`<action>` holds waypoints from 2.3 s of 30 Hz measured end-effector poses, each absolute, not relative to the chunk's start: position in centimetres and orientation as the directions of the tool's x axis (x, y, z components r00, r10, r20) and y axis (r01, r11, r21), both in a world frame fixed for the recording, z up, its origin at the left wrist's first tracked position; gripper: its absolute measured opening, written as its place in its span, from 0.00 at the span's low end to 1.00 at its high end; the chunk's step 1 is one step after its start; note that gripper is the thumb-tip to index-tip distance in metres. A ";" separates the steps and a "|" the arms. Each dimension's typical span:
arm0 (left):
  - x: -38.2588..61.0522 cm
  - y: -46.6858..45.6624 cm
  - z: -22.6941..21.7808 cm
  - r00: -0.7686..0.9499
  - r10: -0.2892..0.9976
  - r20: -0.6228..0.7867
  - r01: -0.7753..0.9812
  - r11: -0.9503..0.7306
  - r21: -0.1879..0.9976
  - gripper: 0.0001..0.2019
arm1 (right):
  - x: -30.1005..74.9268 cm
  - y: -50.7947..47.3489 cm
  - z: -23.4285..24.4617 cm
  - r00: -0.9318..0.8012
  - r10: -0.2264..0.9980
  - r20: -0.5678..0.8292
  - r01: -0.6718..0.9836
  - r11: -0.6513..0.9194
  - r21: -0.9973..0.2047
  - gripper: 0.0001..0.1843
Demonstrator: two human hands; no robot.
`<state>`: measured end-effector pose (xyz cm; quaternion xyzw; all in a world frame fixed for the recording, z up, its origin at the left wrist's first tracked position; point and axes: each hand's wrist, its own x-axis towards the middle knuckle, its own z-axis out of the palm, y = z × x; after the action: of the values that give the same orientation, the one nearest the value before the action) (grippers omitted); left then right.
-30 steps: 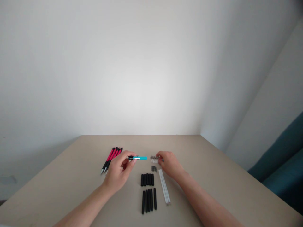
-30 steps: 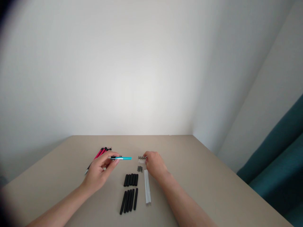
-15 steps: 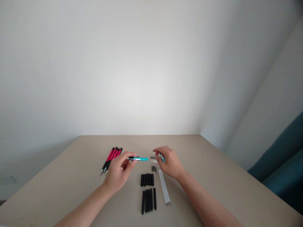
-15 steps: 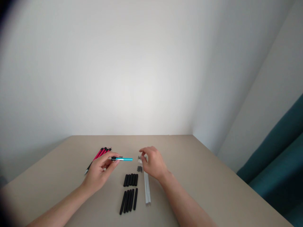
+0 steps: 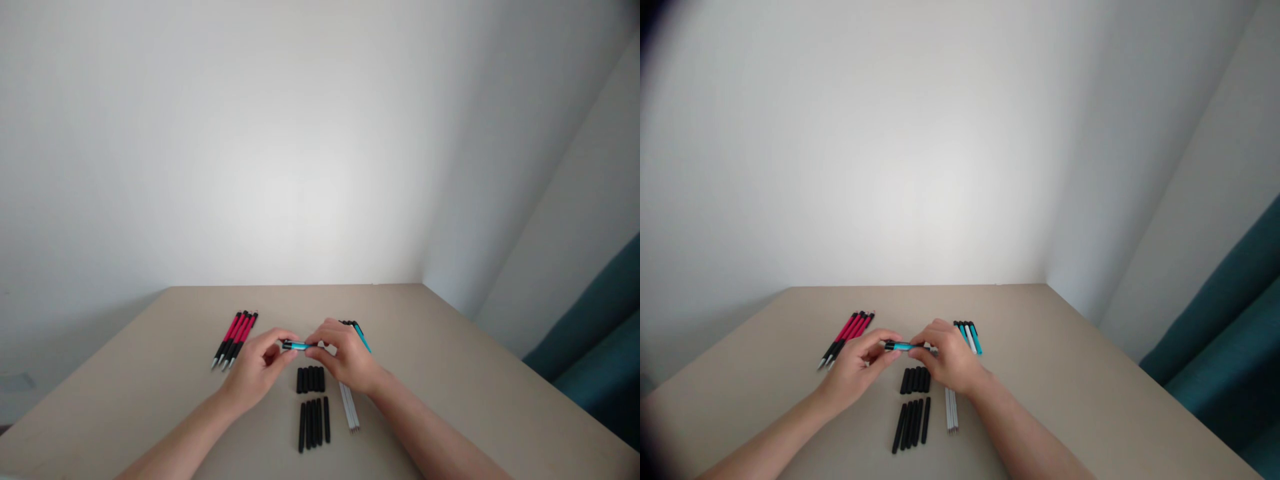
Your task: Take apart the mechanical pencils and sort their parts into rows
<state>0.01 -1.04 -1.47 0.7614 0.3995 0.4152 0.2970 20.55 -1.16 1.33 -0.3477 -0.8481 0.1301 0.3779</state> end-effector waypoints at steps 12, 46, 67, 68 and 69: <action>-0.4 -1.0 -1.1 0.302 0.863 0.404 0.278 -0.486 0.829 0.13 | 27.9 2.5 1.2 0.373 0.926 0.065 0.906 -0.348 -0.242 0.12; -0.3 -0.9 -0.9 0.326 0.856 0.402 0.281 -0.493 0.823 0.15 | 27.6 2.6 0.5 0.315 0.949 0.000 0.925 -0.308 -0.221 0.11; -2.4 1.0 -0.5 -0.122 0.925 0.359 0.920 -0.030 0.390 0.12 | 26.3 2.2 1.5 0.248 0.952 0.177 0.935 -0.187 -0.302 0.13; -2.7 1.1 -0.4 -0.114 0.932 0.345 0.948 -0.002 0.320 0.12 | 26.1 2.1 1.5 0.238 0.951 0.199 0.935 -0.168 -0.314 0.13; -2.9 1.2 -0.4 -0.108 0.938 0.330 0.966 0.021 0.257 0.12 | 26.0 2.1 1.5 0.229 0.949 0.218 0.934 -0.150 -0.325 0.13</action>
<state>-2.94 1.23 -0.40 0.6671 0.7136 0.2113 -0.0333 25.96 2.09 1.45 -0.7581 -0.6207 0.0189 0.1991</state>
